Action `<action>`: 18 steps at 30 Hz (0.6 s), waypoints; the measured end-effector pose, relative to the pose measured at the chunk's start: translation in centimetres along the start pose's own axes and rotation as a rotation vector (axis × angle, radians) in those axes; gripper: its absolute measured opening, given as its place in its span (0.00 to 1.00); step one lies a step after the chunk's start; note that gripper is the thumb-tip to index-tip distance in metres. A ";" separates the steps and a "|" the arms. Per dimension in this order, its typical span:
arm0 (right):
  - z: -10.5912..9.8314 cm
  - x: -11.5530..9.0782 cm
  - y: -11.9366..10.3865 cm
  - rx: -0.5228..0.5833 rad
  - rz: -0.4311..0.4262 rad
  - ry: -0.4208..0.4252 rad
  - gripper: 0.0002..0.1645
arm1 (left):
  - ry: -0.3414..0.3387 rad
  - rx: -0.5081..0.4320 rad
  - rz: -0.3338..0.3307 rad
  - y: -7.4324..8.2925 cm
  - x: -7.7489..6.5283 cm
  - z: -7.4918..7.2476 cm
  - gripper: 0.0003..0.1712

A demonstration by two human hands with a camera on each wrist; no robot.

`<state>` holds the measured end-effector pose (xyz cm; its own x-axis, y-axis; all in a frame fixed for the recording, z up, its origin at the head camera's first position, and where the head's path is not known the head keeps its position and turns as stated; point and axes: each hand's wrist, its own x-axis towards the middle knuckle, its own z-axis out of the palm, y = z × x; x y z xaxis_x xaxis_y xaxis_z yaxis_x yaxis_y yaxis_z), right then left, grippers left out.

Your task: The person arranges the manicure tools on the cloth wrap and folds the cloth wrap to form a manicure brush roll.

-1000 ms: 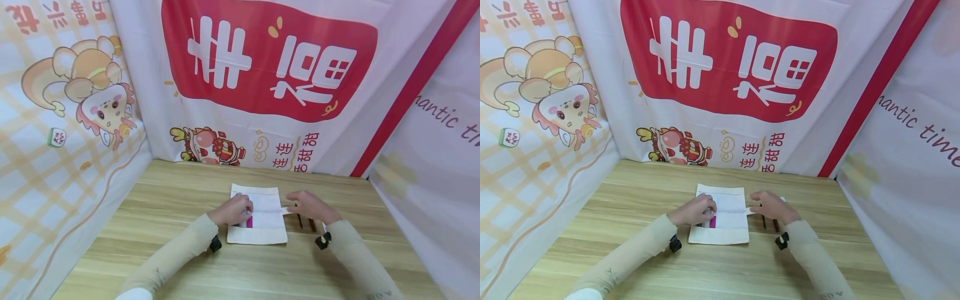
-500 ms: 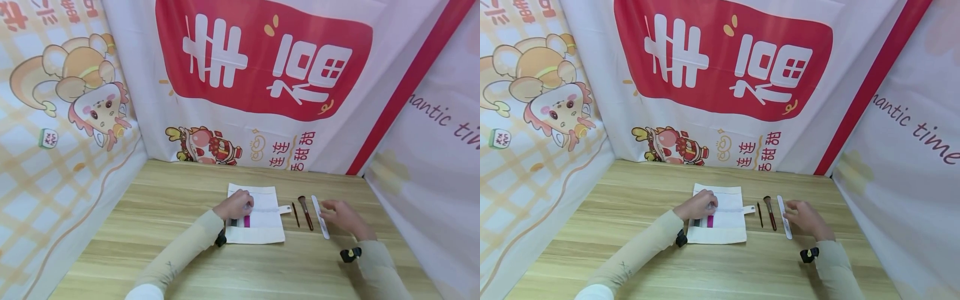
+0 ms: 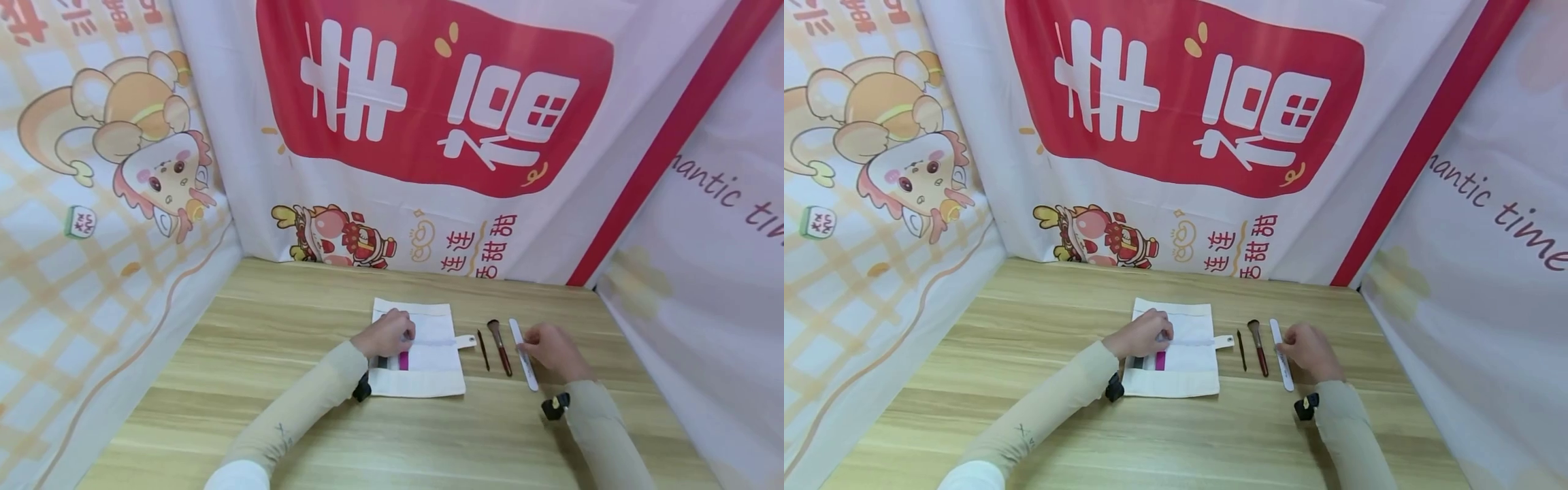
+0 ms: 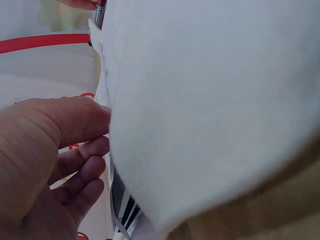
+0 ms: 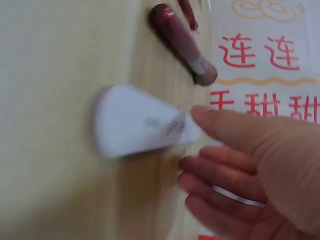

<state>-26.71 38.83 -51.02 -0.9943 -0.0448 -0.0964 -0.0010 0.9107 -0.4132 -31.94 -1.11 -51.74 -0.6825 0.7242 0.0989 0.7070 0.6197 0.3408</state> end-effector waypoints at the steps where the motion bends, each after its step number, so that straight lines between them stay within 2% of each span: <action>1: -0.2 0.3 -0.3 -0.011 0.014 -0.015 0.10 | -0.003 0.002 -0.001 0.0 0.0 0.0 0.04; 4: -0.9 1.1 -0.9 -0.028 0.036 -0.047 0.12 | -0.007 -0.001 0.001 -0.1 0.1 0.1 0.04; 8: -1.5 2.2 -1.4 -0.022 0.131 -0.100 0.21 | -0.019 -0.003 -0.006 -0.2 0.3 0.2 0.04; 11: -1.9 3.0 -1.7 0.010 0.242 -0.164 0.20 | -0.035 -0.006 -0.028 -0.2 0.2 0.2 0.05; 13: -2.1 3.3 -1.8 0.036 0.302 -0.193 0.16 | -0.043 -0.012 -0.041 -0.1 0.2 0.2 0.05; 18: -2.4 3.8 -1.1 0.116 0.323 -0.231 0.15 | -0.041 -0.015 -0.043 0.1 0.2 0.0 0.05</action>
<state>-30.78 38.59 -48.79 -0.8917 0.1325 -0.4327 0.3319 0.8415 -0.4263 -31.97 -0.87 -51.72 -0.7035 0.7093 0.0454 0.6744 0.6460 0.3575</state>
